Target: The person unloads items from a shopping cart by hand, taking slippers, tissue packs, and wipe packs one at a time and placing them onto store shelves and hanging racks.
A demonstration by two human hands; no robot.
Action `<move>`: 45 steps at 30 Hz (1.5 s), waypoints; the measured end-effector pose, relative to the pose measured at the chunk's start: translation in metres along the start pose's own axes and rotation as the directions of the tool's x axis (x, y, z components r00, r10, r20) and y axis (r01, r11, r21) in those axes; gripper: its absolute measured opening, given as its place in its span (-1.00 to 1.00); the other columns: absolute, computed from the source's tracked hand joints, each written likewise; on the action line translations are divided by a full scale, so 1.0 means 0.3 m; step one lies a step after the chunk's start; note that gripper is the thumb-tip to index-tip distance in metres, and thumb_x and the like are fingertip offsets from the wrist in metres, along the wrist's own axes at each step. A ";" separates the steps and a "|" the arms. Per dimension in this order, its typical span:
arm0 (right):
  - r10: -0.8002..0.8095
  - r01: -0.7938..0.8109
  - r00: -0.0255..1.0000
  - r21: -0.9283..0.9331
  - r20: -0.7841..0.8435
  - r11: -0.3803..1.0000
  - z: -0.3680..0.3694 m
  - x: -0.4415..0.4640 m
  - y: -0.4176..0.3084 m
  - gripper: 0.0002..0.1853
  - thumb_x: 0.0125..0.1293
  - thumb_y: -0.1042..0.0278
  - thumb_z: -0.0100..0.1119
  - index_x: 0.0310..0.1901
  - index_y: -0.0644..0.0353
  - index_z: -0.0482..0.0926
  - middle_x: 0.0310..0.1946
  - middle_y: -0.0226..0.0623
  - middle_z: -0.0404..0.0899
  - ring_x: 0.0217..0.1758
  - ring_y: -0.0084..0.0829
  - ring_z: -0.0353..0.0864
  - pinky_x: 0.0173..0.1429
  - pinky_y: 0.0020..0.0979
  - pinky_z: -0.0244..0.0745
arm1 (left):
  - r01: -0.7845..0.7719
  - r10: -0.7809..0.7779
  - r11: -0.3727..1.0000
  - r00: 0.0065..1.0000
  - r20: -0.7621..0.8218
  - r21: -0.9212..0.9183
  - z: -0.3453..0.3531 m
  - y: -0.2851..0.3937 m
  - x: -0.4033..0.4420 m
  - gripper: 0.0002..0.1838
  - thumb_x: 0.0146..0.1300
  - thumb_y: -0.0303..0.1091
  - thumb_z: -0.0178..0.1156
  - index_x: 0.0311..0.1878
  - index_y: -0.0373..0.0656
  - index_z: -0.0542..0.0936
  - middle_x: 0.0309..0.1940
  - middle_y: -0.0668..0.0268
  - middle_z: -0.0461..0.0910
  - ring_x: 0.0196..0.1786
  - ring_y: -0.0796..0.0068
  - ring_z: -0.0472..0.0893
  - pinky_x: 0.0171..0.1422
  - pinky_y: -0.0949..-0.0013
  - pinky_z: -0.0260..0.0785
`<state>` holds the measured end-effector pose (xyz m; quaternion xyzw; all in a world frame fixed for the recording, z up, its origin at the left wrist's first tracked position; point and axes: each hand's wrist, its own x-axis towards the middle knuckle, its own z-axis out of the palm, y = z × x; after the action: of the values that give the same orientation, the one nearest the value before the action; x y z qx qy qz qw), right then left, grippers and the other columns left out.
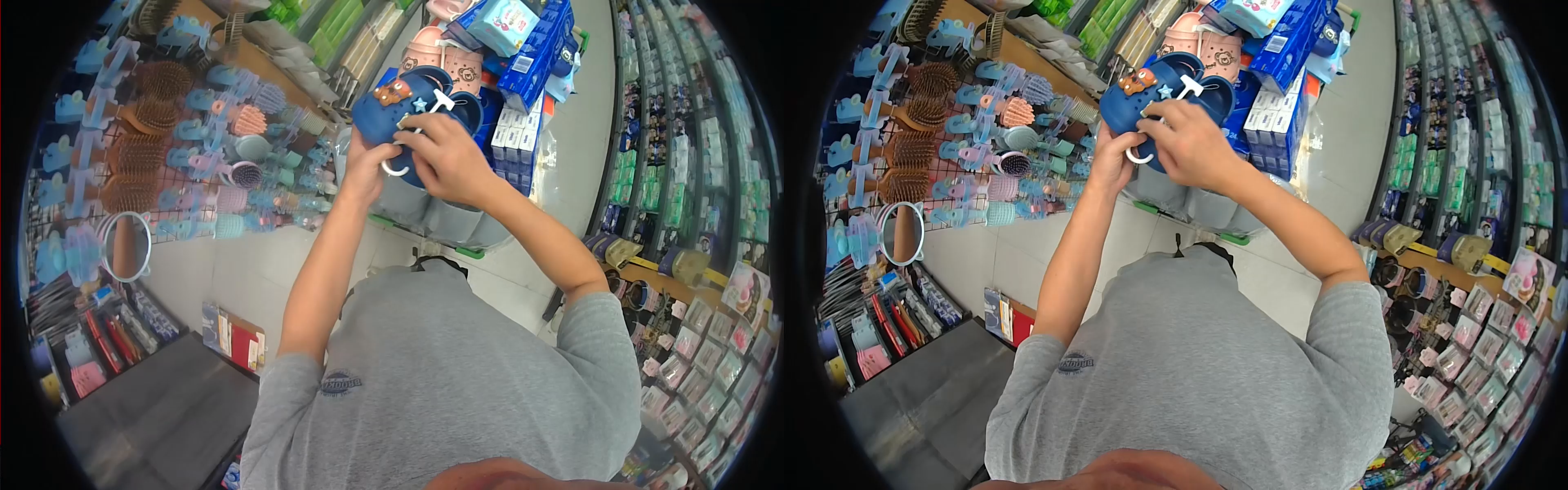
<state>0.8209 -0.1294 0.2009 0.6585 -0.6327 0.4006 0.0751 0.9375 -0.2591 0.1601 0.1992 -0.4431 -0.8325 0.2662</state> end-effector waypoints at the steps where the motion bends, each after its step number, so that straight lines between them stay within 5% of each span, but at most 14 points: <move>1: -0.035 0.033 0.998 0.033 0.045 0.999 0.011 -0.005 0.005 -0.62 -0.01 0.57 0.22 -0.07 0.16 0.56 0.02 -0.15 0.50 0.06 -0.09 0.49 0.13 -0.15 0.41 | 0.029 -0.030 0.999 0.999 -0.025 -0.033 -0.008 -0.005 -0.001 -0.34 -0.05 -0.69 0.12 0.22 -0.19 0.32 -0.04 0.26 0.51 -0.07 0.44 0.58 -0.03 0.46 0.48; 2: -0.069 0.068 0.996 0.010 0.058 0.998 0.014 -0.006 0.010 -0.61 -0.04 0.57 0.22 -0.07 0.15 0.57 0.02 -0.16 0.50 0.06 -0.10 0.50 0.12 -0.17 0.41 | 0.038 -0.039 0.999 0.998 -0.044 -0.027 -0.018 -0.009 -0.003 -0.39 -0.05 -0.69 0.05 0.18 -0.19 0.37 -0.10 0.29 0.53 -0.22 0.52 0.59 -0.24 0.55 0.45; 5: -0.076 0.069 0.991 0.069 0.114 0.995 0.020 -0.007 -0.020 -0.70 -0.03 0.48 0.24 -0.18 0.14 0.60 -0.09 -0.26 0.52 0.00 -0.22 0.50 0.00 -0.24 0.41 | 0.050 -0.055 0.992 0.998 -0.037 -0.114 -0.064 -0.037 -0.005 -0.40 -0.06 -0.67 0.01 0.17 -0.19 0.38 -0.14 0.31 0.54 -0.30 0.56 0.57 -0.35 0.58 0.41; 6: -0.065 0.059 0.992 0.066 0.109 0.996 0.034 -0.012 -0.018 -0.70 -0.03 0.48 0.24 -0.18 0.14 0.60 -0.09 -0.26 0.52 0.00 -0.22 0.50 0.00 -0.24 0.41 | 0.082 -0.088 0.989 0.995 -0.049 -0.120 -0.073 -0.032 -0.011 -0.28 -0.14 -0.66 0.00 0.25 -0.20 0.32 0.00 0.24 0.50 0.01 0.39 0.56 0.03 0.42 0.44; 11: -0.056 0.046 0.988 0.077 0.143 0.996 0.092 0.015 -0.002 -0.68 -0.03 0.32 0.37 -0.20 0.15 0.57 -0.18 -0.31 0.50 -0.08 -0.26 0.48 -0.06 -0.28 0.38 | 0.077 -0.073 0.987 0.997 0.032 -0.144 -0.099 -0.006 -0.021 -0.27 -0.13 -0.66 -0.03 0.28 -0.19 0.33 0.03 0.23 0.49 0.07 0.35 0.51 0.19 0.34 0.36; 17: -0.111 0.106 0.993 0.133 0.038 0.985 0.152 0.077 -0.003 -0.82 -0.03 0.36 0.34 -0.37 0.16 0.57 -0.40 -0.37 0.49 -0.22 -0.29 0.47 -0.16 -0.29 0.39 | 0.119 -0.070 0.971 0.970 0.231 -0.206 -0.133 0.059 -0.026 -0.23 -0.01 -0.43 0.10 0.39 -0.16 0.21 0.24 0.19 0.37 0.28 0.25 0.40 0.39 0.22 0.19; 23: 0.015 0.015 0.992 0.234 -0.126 0.972 0.159 0.142 -0.048 -0.84 -0.04 0.51 0.27 -0.34 0.21 0.59 -0.43 -0.29 0.52 -0.26 -0.23 0.48 -0.17 -0.27 0.40 | 0.142 -0.075 0.878 0.984 0.161 -0.456 -0.094 0.103 -0.017 -0.47 0.32 -0.31 -0.20 0.34 -0.28 0.26 0.26 0.10 0.39 0.31 0.21 0.37 0.41 0.19 0.16; 26: 0.072 -0.014 0.981 0.306 -0.178 0.952 0.149 0.166 -0.064 -0.85 -0.04 0.52 0.29 -0.36 0.23 0.60 -0.41 -0.27 0.55 -0.25 -0.20 0.49 -0.16 -0.26 0.41 | 0.083 -0.081 0.937 0.997 0.020 -0.340 -0.144 0.074 -0.016 -0.30 0.14 -0.28 -0.07 0.41 -0.23 0.15 0.26 0.16 0.35 0.34 0.21 0.33 0.43 0.20 0.12; 28: 0.081 -0.019 0.982 0.331 -0.174 0.943 0.140 0.173 -0.070 -0.85 -0.04 0.52 0.30 -0.36 0.24 0.60 -0.41 -0.26 0.55 -0.26 -0.19 0.49 -0.17 -0.27 0.41 | -0.007 0.053 0.985 0.963 0.264 -0.174 -0.146 0.083 -0.028 -0.12 -0.09 -0.34 0.04 0.44 -0.21 0.09 0.27 0.19 0.31 0.35 0.24 0.31 0.44 0.19 0.12; 31: 0.087 -0.020 0.982 0.371 -0.166 0.928 0.113 0.185 -0.074 -0.85 -0.02 0.53 0.31 -0.35 0.25 0.60 -0.42 -0.25 0.55 -0.27 -0.20 0.49 -0.18 -0.28 0.41 | -0.039 0.045 0.999 0.980 0.196 -0.033 -0.061 0.124 -0.075 0.00 -0.26 -0.43 0.06 0.45 -0.15 0.05 0.26 0.23 0.27 0.34 0.28 0.32 0.42 0.20 0.18; 35: 0.082 -0.006 0.980 0.384 -0.182 0.923 0.042 0.228 -0.077 -0.85 -0.01 0.53 0.31 -0.34 0.26 0.61 -0.42 -0.25 0.55 -0.28 -0.22 0.49 -0.18 -0.30 0.40 | -0.073 0.029 0.986 0.960 0.280 0.148 0.000 0.162 -0.078 0.02 -0.27 -0.54 0.23 0.40 -0.09 0.06 0.27 0.28 0.24 0.34 0.33 0.31 0.37 0.24 0.25; 36: 0.085 -0.008 0.978 0.374 -0.190 0.927 0.021 0.242 -0.081 -0.86 0.00 0.50 0.33 -0.36 0.26 0.60 -0.44 -0.26 0.54 -0.30 -0.24 0.48 -0.21 -0.30 0.40 | -0.149 0.079 0.965 0.950 0.301 0.215 0.033 0.168 -0.074 0.06 -0.25 -0.52 0.39 0.39 -0.11 0.04 0.27 0.27 0.23 0.34 0.33 0.30 0.38 0.24 0.24; 40: 0.074 0.028 0.956 0.339 -0.283 0.940 -0.057 0.302 -0.105 -0.84 0.01 0.43 0.36 -0.39 0.24 0.58 -0.47 -0.29 0.53 -0.37 -0.25 0.47 -0.27 -0.29 0.38 | -0.340 0.184 0.841 0.911 0.369 0.420 0.117 0.200 -0.063 0.04 -0.16 -0.42 0.47 0.37 -0.18 0.03 0.24 0.24 0.23 0.32 0.34 0.31 0.34 0.24 0.27; 45: 0.014 0.074 0.952 0.272 -0.307 0.959 -0.115 0.372 -0.128 -0.83 0.03 0.37 0.34 -0.36 0.23 0.60 -0.45 -0.28 0.54 -0.32 -0.25 0.48 -0.23 -0.29 0.38 | -0.324 0.174 0.880 0.900 0.398 0.347 0.110 0.259 -0.019 0.04 -0.15 -0.37 0.46 0.37 -0.18 0.02 0.24 0.22 0.22 0.29 0.35 0.35 0.27 0.29 0.34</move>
<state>0.8266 -0.1874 0.3090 0.6021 -0.5399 0.5821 0.0842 0.9440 -0.2709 0.2437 0.0364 -0.6687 -0.7024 0.2411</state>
